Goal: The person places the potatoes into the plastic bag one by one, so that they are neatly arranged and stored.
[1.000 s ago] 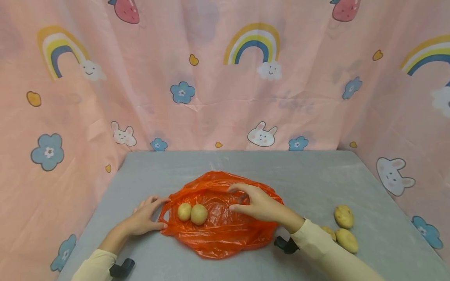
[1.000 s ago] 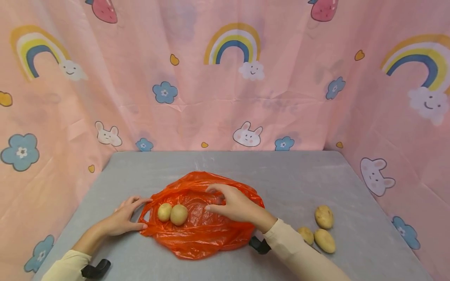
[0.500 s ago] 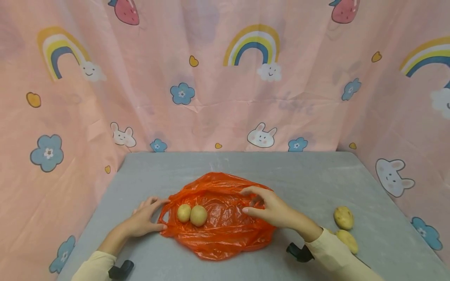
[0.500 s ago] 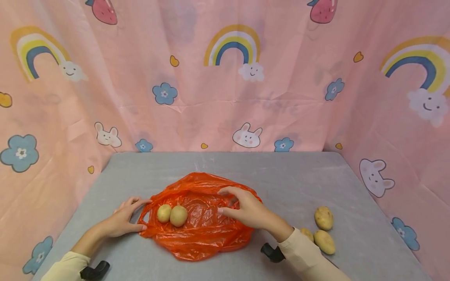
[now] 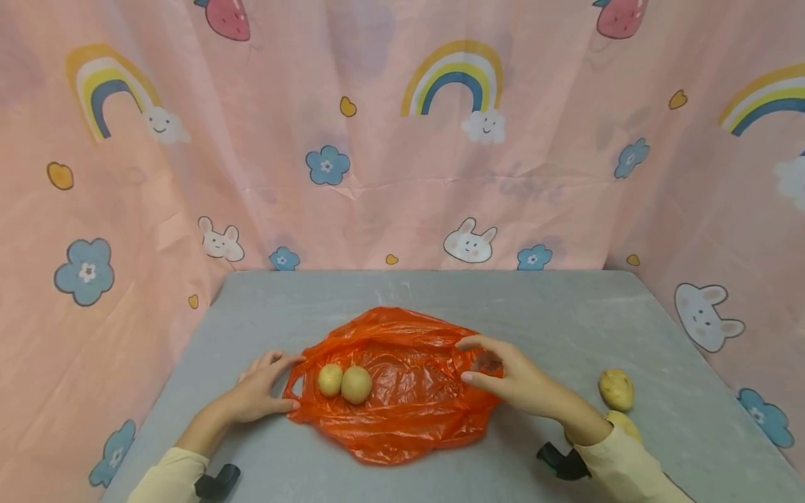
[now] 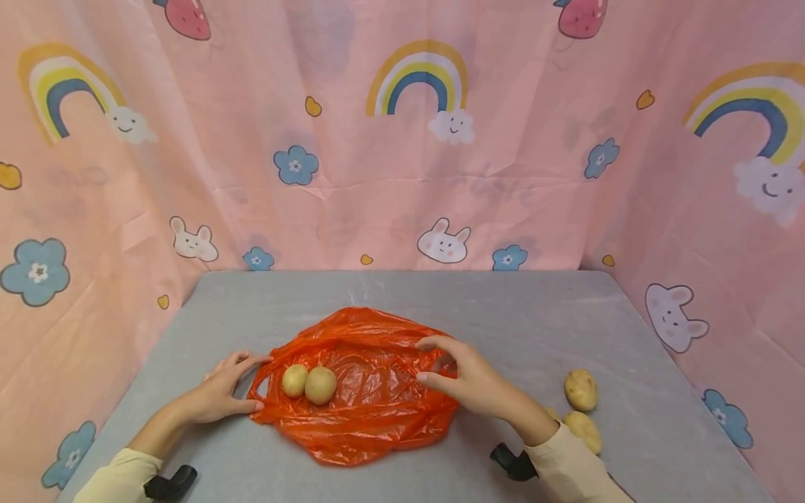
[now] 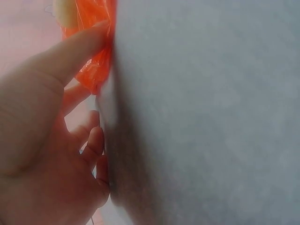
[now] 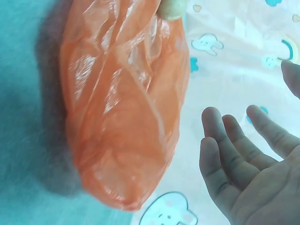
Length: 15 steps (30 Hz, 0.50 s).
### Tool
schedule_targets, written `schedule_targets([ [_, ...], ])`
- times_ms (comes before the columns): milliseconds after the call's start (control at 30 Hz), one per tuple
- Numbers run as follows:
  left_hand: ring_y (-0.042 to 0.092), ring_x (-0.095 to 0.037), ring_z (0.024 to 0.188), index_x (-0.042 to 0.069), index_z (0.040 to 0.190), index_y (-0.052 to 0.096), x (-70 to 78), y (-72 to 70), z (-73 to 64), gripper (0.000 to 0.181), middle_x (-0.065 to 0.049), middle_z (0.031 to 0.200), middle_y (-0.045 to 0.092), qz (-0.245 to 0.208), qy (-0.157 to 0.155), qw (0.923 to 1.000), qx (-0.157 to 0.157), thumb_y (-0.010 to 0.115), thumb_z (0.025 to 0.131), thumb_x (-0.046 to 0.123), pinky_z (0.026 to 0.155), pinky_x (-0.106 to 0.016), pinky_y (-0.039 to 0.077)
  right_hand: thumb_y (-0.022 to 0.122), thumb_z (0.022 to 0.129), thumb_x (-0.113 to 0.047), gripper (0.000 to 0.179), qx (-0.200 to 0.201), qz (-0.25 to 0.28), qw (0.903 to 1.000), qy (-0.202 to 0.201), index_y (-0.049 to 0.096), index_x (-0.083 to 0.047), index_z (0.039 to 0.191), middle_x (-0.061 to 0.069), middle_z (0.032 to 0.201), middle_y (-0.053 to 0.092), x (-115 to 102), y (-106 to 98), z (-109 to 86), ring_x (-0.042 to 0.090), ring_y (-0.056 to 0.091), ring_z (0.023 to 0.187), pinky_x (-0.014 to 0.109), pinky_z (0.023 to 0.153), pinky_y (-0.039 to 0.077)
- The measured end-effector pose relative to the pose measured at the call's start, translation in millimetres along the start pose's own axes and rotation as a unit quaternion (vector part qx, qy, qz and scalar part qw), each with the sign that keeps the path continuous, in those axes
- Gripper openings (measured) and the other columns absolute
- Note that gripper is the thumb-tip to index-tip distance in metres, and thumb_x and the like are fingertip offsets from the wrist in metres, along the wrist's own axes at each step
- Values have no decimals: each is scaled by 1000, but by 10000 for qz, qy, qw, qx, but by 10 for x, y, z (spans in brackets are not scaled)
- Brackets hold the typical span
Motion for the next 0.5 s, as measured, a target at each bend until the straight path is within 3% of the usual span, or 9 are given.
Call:
schedule_targets([
  [500, 40, -43, 130, 22, 147, 50, -12, 3, 8, 78, -21, 147, 41, 50, -10, 10000, -30, 84, 79, 42, 94, -63, 33, 66, 99, -19, 43, 376, -27, 9988, 314, 56, 0, 135, 22, 134, 61, 313, -229, -278, 7, 64, 94, 27, 79, 53],
])
Point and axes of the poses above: each hand's wrist, its own z-axis towards the middle knuckle, its own y-axis out of the palm, x = y × z, the point moved 7 cm from there along z, towards the middle knuckle
